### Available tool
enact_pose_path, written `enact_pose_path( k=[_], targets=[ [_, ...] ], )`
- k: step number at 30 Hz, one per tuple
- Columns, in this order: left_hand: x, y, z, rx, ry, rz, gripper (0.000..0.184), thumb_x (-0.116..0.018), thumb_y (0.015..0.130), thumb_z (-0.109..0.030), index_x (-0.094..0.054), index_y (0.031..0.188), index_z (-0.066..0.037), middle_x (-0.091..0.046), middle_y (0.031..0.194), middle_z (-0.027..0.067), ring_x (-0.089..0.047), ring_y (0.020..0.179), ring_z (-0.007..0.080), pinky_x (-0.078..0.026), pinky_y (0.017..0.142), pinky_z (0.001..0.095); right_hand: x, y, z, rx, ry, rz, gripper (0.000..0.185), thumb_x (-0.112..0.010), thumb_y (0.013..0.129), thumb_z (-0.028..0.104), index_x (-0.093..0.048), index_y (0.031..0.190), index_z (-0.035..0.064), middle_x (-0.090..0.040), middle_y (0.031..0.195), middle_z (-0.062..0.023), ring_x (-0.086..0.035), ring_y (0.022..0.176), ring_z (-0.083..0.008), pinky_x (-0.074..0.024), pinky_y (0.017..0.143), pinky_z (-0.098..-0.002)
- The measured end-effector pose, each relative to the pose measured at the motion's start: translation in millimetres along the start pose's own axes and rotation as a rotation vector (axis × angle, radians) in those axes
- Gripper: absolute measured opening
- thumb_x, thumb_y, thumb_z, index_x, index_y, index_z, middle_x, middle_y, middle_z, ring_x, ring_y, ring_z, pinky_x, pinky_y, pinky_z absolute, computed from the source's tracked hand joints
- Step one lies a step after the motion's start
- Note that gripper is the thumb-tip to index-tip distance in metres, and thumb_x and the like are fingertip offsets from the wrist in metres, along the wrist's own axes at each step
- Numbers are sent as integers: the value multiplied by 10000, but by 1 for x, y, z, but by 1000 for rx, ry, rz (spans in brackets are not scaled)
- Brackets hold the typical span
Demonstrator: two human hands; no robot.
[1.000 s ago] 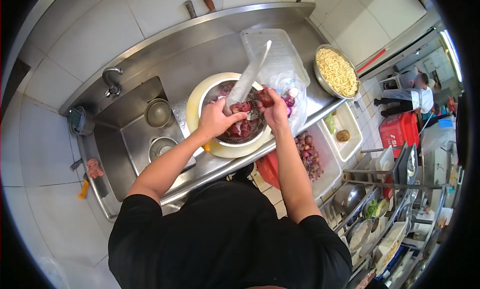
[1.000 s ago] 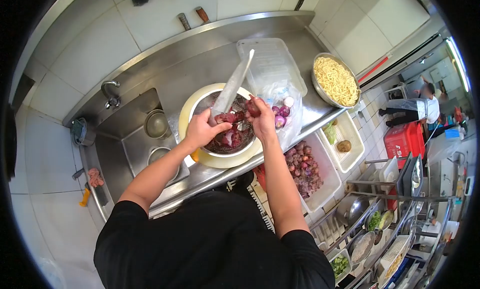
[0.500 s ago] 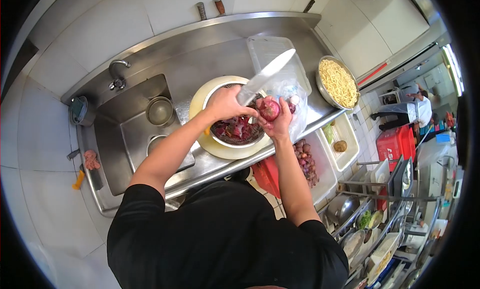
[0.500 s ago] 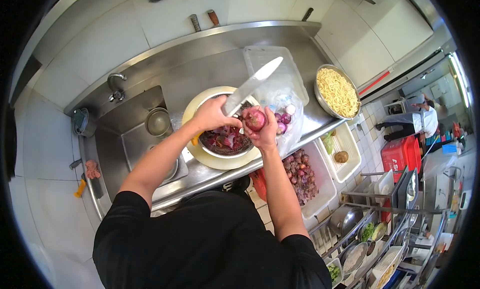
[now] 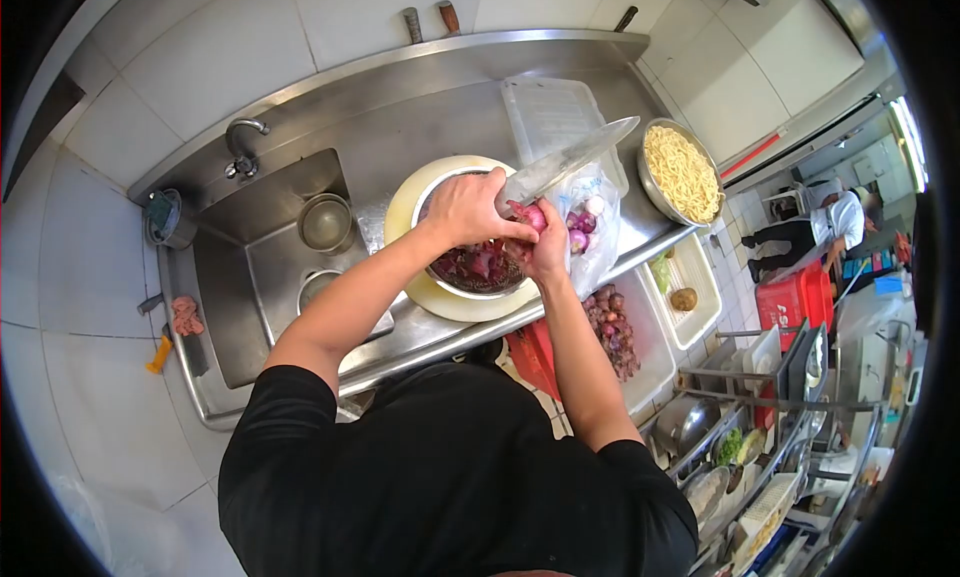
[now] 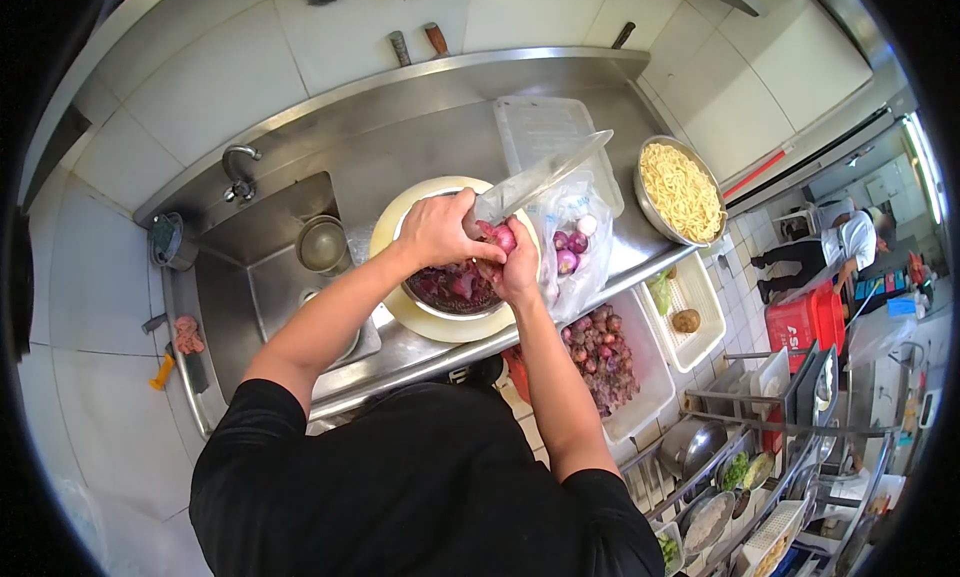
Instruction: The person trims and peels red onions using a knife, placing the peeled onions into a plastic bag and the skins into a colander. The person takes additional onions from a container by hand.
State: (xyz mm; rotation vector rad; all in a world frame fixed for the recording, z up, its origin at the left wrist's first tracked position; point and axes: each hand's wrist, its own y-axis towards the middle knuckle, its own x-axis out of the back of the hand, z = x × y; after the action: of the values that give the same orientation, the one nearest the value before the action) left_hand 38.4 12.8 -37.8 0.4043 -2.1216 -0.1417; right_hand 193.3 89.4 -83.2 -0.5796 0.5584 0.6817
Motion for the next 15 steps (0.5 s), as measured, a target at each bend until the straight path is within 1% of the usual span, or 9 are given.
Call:
enact_pose_path(
  k=[1,4,5,6,8,9,11,14,15],
  targets=[
    [-1,-1,0,9,8,-19,921,-763,540,-849,-564,840,-2,-644,675,198,-671,669,409,-529,627,478,2,3,0,20,-6,3,417,-361,1064,404,-620,1058,78,-609,680,-20,-474,410,-133,-341,344,-257],
    [-6,-6,1,45,-1,-40,914,-742,576,-855,-578,843,4,-641,658,183,-669,628,392,-523,581,466,10,13,-2,85,57,110,394,-362,1066,357,-623,1061,63,-637,743,-29,-495,434,-131,-368,358,-265],
    [-10,-8,0,60,-22,-57,918,-714,592,-869,-578,840,4,-646,658,185,-675,633,393,-530,589,472,9,17,-6,160,57,-16,385,-377,1057,379,-601,954,84,-596,684,-20,-468,412,-137,-345,352,-274],
    [-15,-11,0,75,-44,-73,923,-686,609,-883,-579,836,5,-652,659,188,-681,637,394,-537,598,479,-9,18,-7,233,55,-142,403,-392,1048,402,-578,848,105,-555,626,-11,-442,390,-143,-323,346,-283],
    [-18,-13,0,84,-56,-108,920,-644,644,-897,-579,810,5,-650,649,191,-684,638,398,-540,599,491,-22,11,-2,237,-13,-183,406,-399,1037,390,-557,777,121,-526,593,-8,-411,372,-139,-296,335,-289],
    [-16,-12,3,58,-45,-91,916,-644,650,-893,-582,808,6,-649,647,193,-685,639,398,-540,599,492,-28,7,1,238,-46,-203,412,-403,1031,385,-547,742,128,-511,576,-7,-396,363,-138,-283,329,-292],
    [-11,-6,11,12,-24,-60,907,-643,662,-885,-587,806,9,-647,645,197,-685,642,399,-539,598,493,-26,4,7,77,-134,-189,384,-399,1025,355,-545,757,123,-514,584,-13,-386,360,-134,-276,322,-296],
    [-2,-2,13,-112,4,-71,868,-647,702,-852,-589,803,8,-650,646,206,-684,646,405,-537,607,503,-19,4,9,-92,-86,-28,351,-362,1020,300,-558,805,103,-521,599,-27,-374,354,-137,-272,312,-297],
    [-2,-2,11,-64,-8,-60,847,-646,722,-834,-591,805,7,-650,648,210,-683,648,408,-536,612,504,-23,4,11,-50,-115,-52,354,-349,1016,296,-561,816,96,-519,596,-30,-371,353,-138,-273,312,-296]
  ],
)
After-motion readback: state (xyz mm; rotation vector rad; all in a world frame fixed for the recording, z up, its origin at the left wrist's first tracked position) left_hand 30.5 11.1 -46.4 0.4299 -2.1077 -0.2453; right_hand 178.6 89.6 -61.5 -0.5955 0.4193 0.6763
